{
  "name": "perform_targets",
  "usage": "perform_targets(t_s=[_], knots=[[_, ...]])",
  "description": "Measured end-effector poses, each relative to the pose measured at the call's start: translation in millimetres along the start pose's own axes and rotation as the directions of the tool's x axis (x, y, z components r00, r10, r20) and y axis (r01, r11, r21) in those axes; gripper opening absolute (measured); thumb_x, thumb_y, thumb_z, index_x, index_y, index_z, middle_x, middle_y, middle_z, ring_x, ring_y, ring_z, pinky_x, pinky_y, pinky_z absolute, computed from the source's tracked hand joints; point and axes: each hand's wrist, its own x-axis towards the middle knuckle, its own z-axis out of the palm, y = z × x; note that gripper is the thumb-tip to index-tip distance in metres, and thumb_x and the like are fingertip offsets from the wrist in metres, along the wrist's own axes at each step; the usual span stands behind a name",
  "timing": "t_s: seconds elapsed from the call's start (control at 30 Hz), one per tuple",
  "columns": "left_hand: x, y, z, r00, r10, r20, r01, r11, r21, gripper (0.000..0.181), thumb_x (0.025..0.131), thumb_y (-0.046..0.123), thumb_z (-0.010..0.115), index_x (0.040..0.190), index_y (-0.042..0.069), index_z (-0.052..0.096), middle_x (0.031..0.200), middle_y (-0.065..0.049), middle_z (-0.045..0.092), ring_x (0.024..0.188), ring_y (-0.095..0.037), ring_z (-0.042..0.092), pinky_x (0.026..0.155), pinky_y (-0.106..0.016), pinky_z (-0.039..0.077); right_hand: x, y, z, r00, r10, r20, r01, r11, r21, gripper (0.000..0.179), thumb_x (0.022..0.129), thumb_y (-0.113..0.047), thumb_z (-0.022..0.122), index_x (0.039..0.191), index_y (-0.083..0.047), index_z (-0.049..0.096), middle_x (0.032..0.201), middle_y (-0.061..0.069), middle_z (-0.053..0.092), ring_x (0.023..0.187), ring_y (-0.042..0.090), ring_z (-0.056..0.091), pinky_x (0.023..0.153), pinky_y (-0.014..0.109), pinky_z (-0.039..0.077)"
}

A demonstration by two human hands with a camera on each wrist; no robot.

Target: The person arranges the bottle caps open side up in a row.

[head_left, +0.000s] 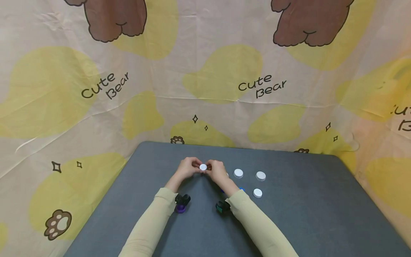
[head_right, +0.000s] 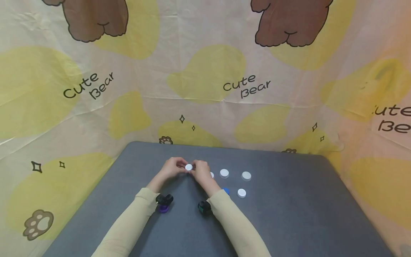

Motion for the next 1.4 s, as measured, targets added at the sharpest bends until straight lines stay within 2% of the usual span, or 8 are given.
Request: perform_targets(t_s=[0.27,0.57,0.87,1.17,1.4], knots=[[-12.9,7.0,-5.7,0.997,0.070,0.012,-0.071,0.997,0.018,0.021,0.069,0.017,0.075,0.088,0.013,0.067,0.081,-0.001,0.067,0.072,-0.010,0.061,0.065,-0.027,0.048,-13.0,-9,-7,0.999,-0.037,-0.017,0.037,0.999,0.014,0.020,0.072,-0.016,0.073,0.088,-0.005,0.066,0.081,0.006,0.067,0.073,0.015,0.063,0.063,0.023,0.048],[-28.9,13.6,-9.1,0.992,0.120,0.034,-0.121,0.992,0.031,0.020,0.070,0.018,0.075,0.087,0.012,0.067,0.078,0.001,0.066,0.068,-0.007,0.060,0.062,-0.025,0.048,-27.9,-17,-14,0.999,-0.028,0.017,0.027,0.999,0.044,0.021,0.073,-0.019,0.072,0.090,-0.007,0.067,0.082,0.004,0.067,0.073,0.012,0.062,0.061,0.019,0.047],[-47.3,21.8,-10.8,0.984,0.167,0.061,-0.171,0.982,0.073,0.020,0.071,0.023,0.074,0.086,0.013,0.066,0.078,0.001,0.066,0.070,-0.008,0.060,0.063,-0.024,0.048,-43.0,-20,-20,0.997,-0.063,0.048,0.061,0.997,0.040,0.022,0.073,-0.022,0.071,0.090,-0.009,0.068,0.080,0.002,0.066,0.068,0.007,0.060,0.058,0.016,0.046],[-63.2,26.7,-9.3,0.982,0.165,0.095,-0.171,0.983,0.065,0.025,0.071,0.031,0.073,0.088,0.015,0.066,0.079,0.003,0.065,0.071,-0.007,0.059,0.064,-0.023,0.047,-55.3,-20,-26,0.989,-0.131,0.069,0.126,0.989,0.072,0.022,0.074,-0.023,0.071,0.090,-0.008,0.068,0.079,0.001,0.067,0.068,0.007,0.062,0.058,0.015,0.046],[-74.5,23.7,-5.7,0.980,0.174,0.101,-0.181,0.981,0.065,0.027,0.070,0.035,0.073,0.088,0.016,0.066,0.078,0.006,0.064,0.070,-0.006,0.059,0.062,-0.021,0.047,-63.9,-19,-26,0.981,-0.160,0.108,0.152,0.985,0.076,0.023,0.074,-0.025,0.070,0.091,-0.009,0.068,0.079,0.000,0.067,0.068,0.006,0.060,0.059,0.017,0.046]])
